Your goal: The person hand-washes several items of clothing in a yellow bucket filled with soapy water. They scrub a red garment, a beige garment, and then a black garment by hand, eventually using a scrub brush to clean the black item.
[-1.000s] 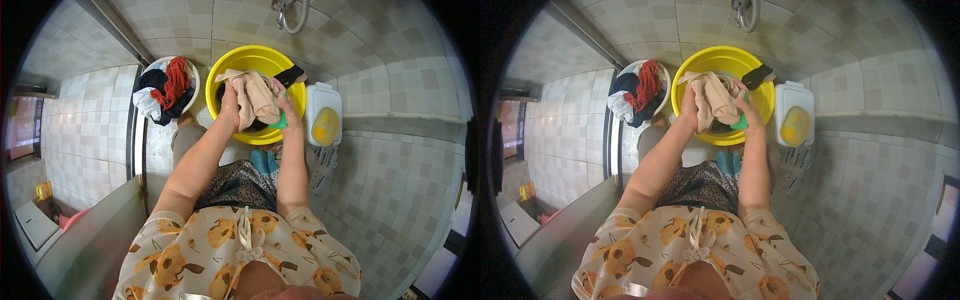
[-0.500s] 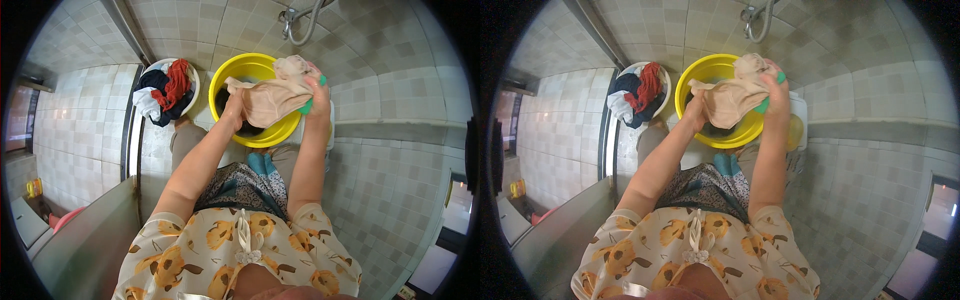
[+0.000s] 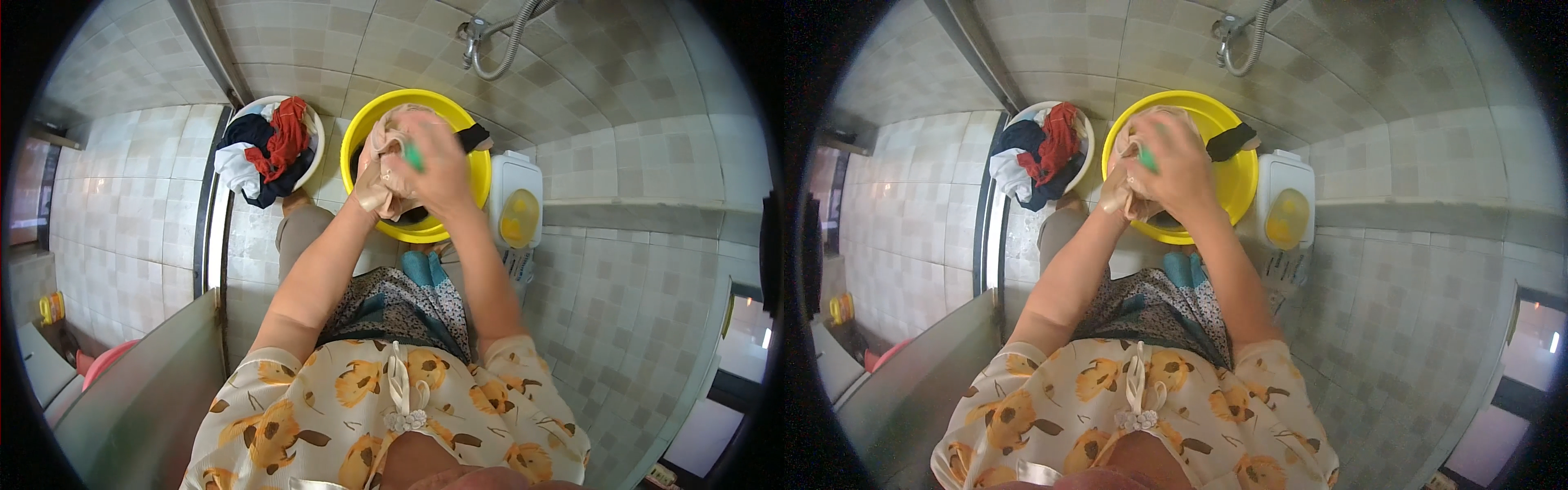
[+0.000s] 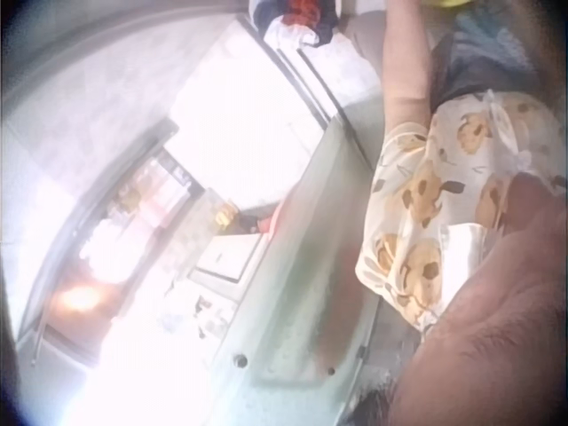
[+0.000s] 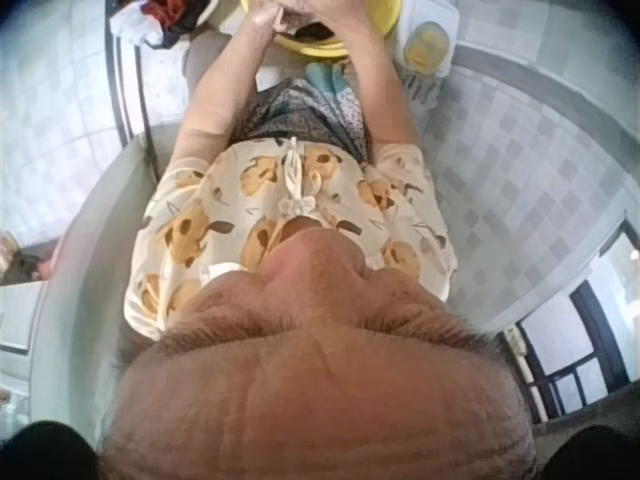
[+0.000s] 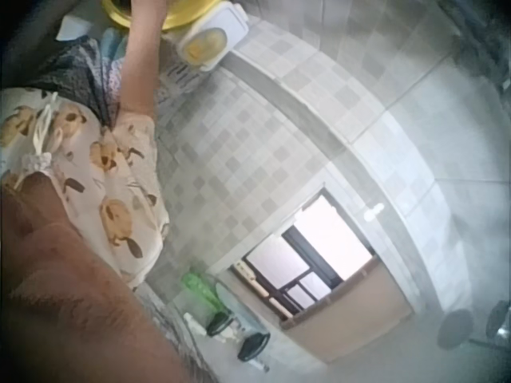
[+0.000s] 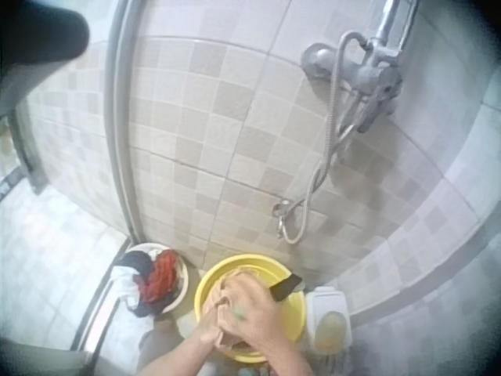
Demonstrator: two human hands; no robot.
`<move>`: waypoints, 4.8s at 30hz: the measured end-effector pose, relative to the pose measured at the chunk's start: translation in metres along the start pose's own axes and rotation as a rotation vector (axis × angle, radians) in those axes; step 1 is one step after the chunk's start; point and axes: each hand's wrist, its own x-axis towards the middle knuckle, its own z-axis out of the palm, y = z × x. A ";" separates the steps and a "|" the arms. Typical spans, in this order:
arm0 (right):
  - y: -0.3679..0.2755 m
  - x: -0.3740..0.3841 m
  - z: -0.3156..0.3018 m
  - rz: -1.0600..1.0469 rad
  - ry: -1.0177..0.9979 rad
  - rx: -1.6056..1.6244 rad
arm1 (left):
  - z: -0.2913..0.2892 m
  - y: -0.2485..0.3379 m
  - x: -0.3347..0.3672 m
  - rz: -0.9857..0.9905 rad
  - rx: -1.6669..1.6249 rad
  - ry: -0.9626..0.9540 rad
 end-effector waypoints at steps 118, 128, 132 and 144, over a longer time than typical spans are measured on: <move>0.260 -0.228 -0.091 0.943 0.067 -0.419 | -0.015 -0.042 0.012 -0.126 0.464 0.417; 0.125 -0.101 -0.030 0.762 -0.057 0.334 | -0.044 -0.021 0.020 -0.082 0.384 0.459; 0.091 -0.077 0.016 0.436 -0.226 0.362 | -0.031 -0.021 0.033 -0.019 0.506 0.579; 0.134 -0.055 0.044 0.807 0.366 1.039 | -0.026 -0.001 0.037 -0.232 0.545 0.570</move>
